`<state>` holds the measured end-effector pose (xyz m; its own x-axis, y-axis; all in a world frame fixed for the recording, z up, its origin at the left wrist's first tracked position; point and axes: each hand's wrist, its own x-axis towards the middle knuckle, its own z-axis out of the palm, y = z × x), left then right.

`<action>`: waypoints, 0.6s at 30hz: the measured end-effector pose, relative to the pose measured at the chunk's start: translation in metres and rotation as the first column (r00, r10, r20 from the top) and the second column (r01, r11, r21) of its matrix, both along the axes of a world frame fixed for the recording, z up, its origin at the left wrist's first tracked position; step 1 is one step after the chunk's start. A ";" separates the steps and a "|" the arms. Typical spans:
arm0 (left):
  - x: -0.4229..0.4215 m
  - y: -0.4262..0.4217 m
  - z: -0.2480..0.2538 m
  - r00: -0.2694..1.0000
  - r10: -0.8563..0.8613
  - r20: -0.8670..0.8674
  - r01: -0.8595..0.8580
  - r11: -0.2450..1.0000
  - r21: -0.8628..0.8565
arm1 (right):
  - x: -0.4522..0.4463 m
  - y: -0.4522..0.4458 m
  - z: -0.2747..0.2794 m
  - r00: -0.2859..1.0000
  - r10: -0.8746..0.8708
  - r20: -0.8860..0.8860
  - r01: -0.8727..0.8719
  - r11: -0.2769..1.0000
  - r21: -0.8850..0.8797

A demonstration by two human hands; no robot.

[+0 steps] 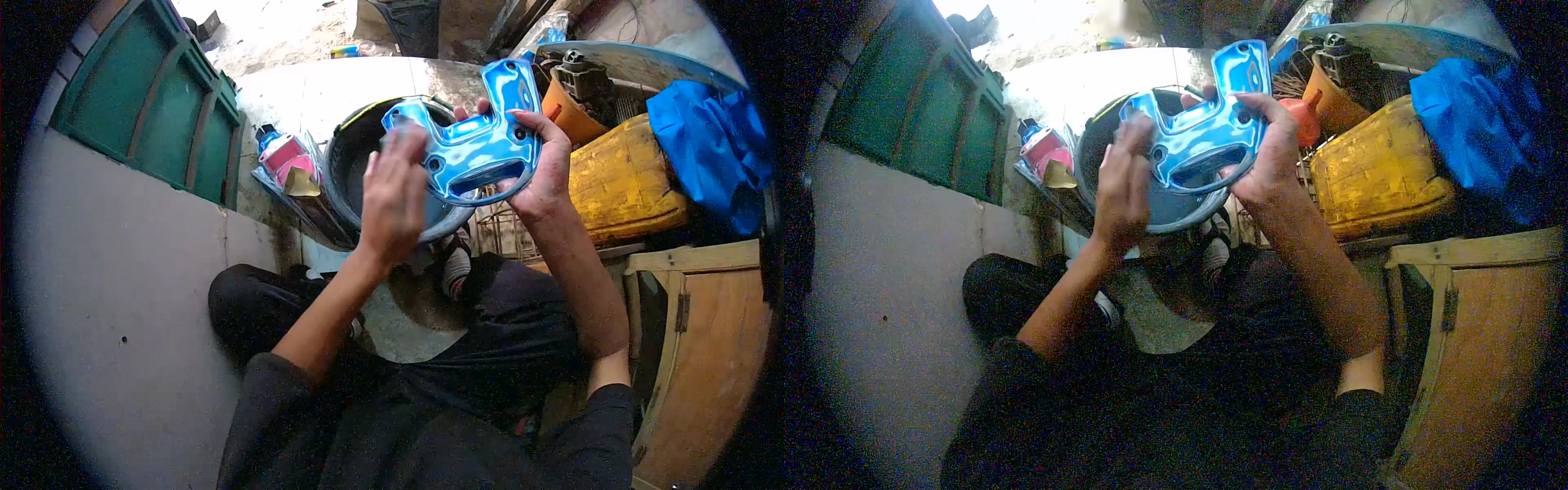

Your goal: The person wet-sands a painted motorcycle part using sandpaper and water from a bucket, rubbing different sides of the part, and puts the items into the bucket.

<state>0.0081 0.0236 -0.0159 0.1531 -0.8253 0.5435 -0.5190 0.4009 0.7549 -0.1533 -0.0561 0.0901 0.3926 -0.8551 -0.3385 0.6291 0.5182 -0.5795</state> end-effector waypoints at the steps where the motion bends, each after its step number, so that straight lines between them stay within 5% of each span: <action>1: 0.004 -0.012 -0.011 0.981 0.068 -0.182 -0.059 0.997 0.052 | -0.001 0.000 -0.001 1.000 -0.001 -0.006 0.001 1.000 0.002; 4: 0.008 0.000 0.005 0.997 0.056 0.053 -0.053 0.998 -0.043 | -0.002 -0.002 0.001 0.999 -0.014 0.032 0.014 1.000 0.020; 8: -0.008 0.029 0.021 0.950 -0.131 0.284 0.192 0.961 -0.197 | -0.001 -0.001 0.000 0.998 -0.028 0.051 0.030 0.998 -0.055; 10: -0.007 0.018 0.009 0.997 -0.020 0.081 0.036 0.981 -0.191 | 0.000 0.003 -0.001 0.996 -0.083 0.014 0.084 0.995 -0.047; 12: 0.001 0.000 0.003 0.973 0.106 -0.206 -0.110 0.994 -0.007 | -0.001 0.002 -0.003 0.999 0.013 0.039 -0.011 0.999 -0.030; 15: 0.002 0.006 0.006 0.995 0.034 -0.097 -0.048 0.988 -0.148 | -0.003 -0.001 -0.003 0.999 -0.035 0.030 0.035 0.999 -0.021; 18: -0.011 0.033 0.017 0.960 -0.224 0.170 0.260 0.937 -0.234 | -0.007 -0.007 -0.006 1.000 0.000 0.026 0.002 0.998 -0.066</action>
